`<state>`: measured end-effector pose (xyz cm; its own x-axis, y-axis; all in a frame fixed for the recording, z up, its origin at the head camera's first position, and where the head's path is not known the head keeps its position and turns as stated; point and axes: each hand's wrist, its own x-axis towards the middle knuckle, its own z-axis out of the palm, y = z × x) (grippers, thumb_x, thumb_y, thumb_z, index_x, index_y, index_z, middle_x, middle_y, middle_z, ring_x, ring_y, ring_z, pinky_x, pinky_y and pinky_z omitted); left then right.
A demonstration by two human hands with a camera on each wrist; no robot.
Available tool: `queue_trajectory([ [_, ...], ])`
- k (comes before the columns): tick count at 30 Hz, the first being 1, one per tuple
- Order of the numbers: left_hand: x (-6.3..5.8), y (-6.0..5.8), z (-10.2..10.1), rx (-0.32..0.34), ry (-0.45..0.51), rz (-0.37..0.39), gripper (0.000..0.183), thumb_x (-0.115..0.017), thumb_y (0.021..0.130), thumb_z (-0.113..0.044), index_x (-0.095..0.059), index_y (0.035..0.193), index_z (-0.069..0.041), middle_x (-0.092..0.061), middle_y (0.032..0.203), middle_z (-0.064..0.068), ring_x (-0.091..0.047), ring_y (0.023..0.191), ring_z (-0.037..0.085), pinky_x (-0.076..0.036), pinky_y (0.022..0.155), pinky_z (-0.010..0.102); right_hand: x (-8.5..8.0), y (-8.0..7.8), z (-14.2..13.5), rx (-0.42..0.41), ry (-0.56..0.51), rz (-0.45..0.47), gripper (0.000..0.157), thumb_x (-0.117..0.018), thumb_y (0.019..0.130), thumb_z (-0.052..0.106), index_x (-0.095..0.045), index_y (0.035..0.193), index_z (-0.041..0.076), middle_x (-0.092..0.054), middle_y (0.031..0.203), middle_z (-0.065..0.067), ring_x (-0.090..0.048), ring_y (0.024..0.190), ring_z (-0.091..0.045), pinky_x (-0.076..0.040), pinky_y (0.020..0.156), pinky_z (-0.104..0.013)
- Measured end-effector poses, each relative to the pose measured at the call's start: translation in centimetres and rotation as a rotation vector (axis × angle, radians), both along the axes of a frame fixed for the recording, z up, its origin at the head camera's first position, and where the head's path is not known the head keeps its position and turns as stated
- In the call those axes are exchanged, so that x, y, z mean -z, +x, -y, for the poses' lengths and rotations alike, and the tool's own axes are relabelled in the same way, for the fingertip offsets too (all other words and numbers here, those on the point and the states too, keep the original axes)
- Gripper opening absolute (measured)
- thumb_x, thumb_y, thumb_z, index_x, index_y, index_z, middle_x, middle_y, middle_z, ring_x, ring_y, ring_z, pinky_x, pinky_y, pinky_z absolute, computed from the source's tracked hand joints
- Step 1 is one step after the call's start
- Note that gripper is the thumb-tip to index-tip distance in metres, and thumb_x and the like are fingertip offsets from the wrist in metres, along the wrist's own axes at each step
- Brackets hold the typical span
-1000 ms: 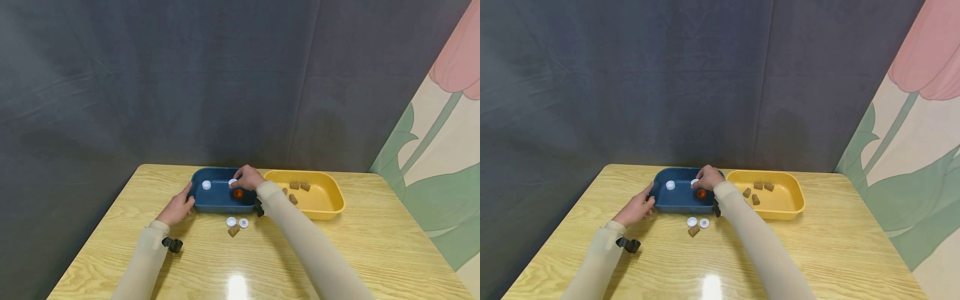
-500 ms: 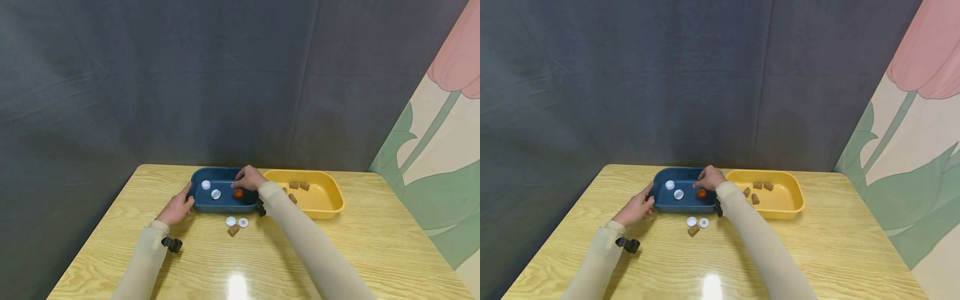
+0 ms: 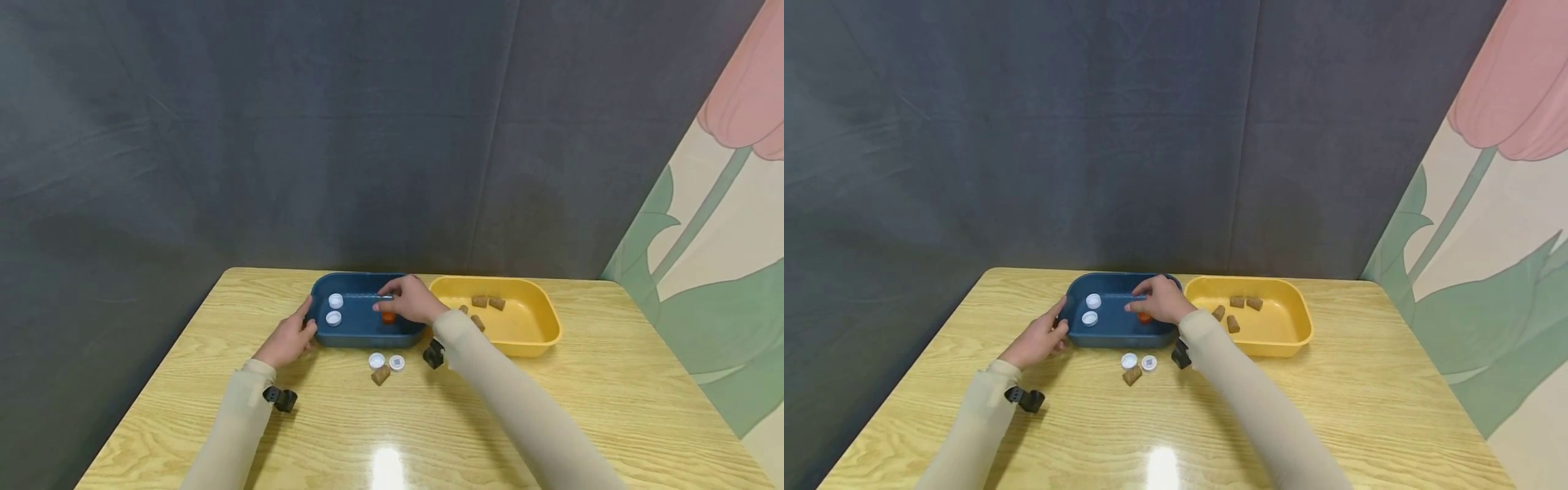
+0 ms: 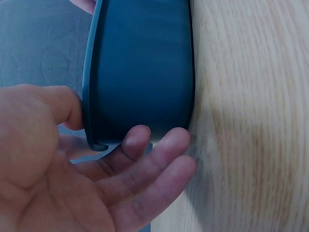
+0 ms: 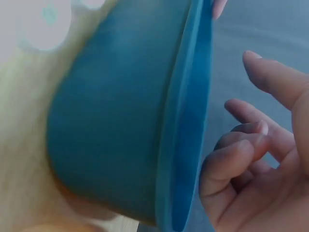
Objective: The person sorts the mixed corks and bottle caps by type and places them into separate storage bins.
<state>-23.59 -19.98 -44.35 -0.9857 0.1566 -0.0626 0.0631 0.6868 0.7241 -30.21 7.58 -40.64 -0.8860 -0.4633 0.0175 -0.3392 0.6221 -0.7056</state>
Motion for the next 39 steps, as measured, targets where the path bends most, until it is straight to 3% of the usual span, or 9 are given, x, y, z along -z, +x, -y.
queue_trajectory([
  [2, 0.0, 0.0, 0.0, 0.001, 0.000, -0.004, 0.066, -0.039, 0.104, -0.016, -0.008, 0.161, -0.005, -0.061, 0.077, 0.016, -0.056, 0.067, 0.023, -0.042, 0.058, 0.032, -0.1, 1.0, -0.3, -0.041, -0.051, 0.000, 0.036, -0.077, 0.088, 0.029, -0.074, 0.117, 0.008, -0.044, 0.058, 0.000, -0.038, 0.052, -0.014, -0.035, 0.055, -0.026],
  [6, 0.0, -0.1, 0.0, 0.006, 0.000, -0.001, 0.065, -0.038, 0.105, -0.017, -0.007, 0.161, -0.005, -0.061, 0.077, 0.016, -0.057, 0.067, 0.024, -0.042, 0.057, 0.031, 0.3, 3.4, -1.0, -0.106, -0.106, 0.024, 0.033, -0.077, 0.089, 0.029, -0.074, 0.117, 0.012, -0.043, 0.061, 0.003, -0.037, 0.055, -0.012, -0.035, 0.059, -0.026],
  [11, 0.1, -0.1, 0.2, 0.005, -0.004, 0.005, 0.066, -0.038, 0.105, -0.017, -0.007, 0.161, -0.005, -0.062, 0.078, 0.016, -0.057, 0.067, 0.024, -0.042, 0.056, 0.031, 1.4, 6.0, -1.6, -0.186, -0.107, 0.015, 0.037, -0.077, 0.088, 0.030, -0.074, 0.117, 0.007, -0.043, 0.062, 0.005, -0.037, 0.058, -0.009, -0.034, 0.059, -0.024],
  [17, 0.1, -0.1, 0.3, 0.015, 0.002, 0.000, 0.066, -0.038, 0.105, -0.018, -0.007, 0.161, -0.005, -0.062, 0.076, 0.016, -0.055, 0.063, 0.022, -0.041, 0.054, 0.031, 2.8, 8.2, -2.4, -0.181, -0.105, 0.023, 0.035, -0.078, 0.087, 0.028, -0.074, 0.113, 0.004, -0.042, 0.064, 0.006, -0.037, 0.058, -0.006, -0.035, 0.061, -0.022],
  [29, 0.3, -0.2, 0.2, 0.016, -0.007, -0.006, 0.066, -0.039, 0.104, -0.016, -0.008, 0.161, -0.003, -0.063, 0.081, 0.017, -0.059, 0.070, 0.026, -0.042, 0.057, 0.030, 5.5, 9.4, -2.3, -0.130, -0.053, 0.027, 0.047, -0.083, 0.082, 0.031, -0.072, 0.116, 0.001, -0.055, 0.068, 0.004, -0.046, 0.058, -0.005, -0.039, 0.055, -0.021],
  [39, 0.3, -0.2, 0.2, 0.005, -0.005, -0.001, 0.066, -0.038, 0.105, -0.017, -0.007, 0.161, -0.005, -0.062, 0.078, 0.016, -0.057, 0.067, 0.023, -0.041, 0.057, 0.031, 6.3, 9.3, -1.6, -0.116, -0.027, -0.001, 0.031, -0.083, 0.081, 0.027, -0.075, 0.102, 0.006, -0.046, 0.060, 0.006, -0.041, 0.054, -0.003, -0.035, 0.053, -0.021],
])
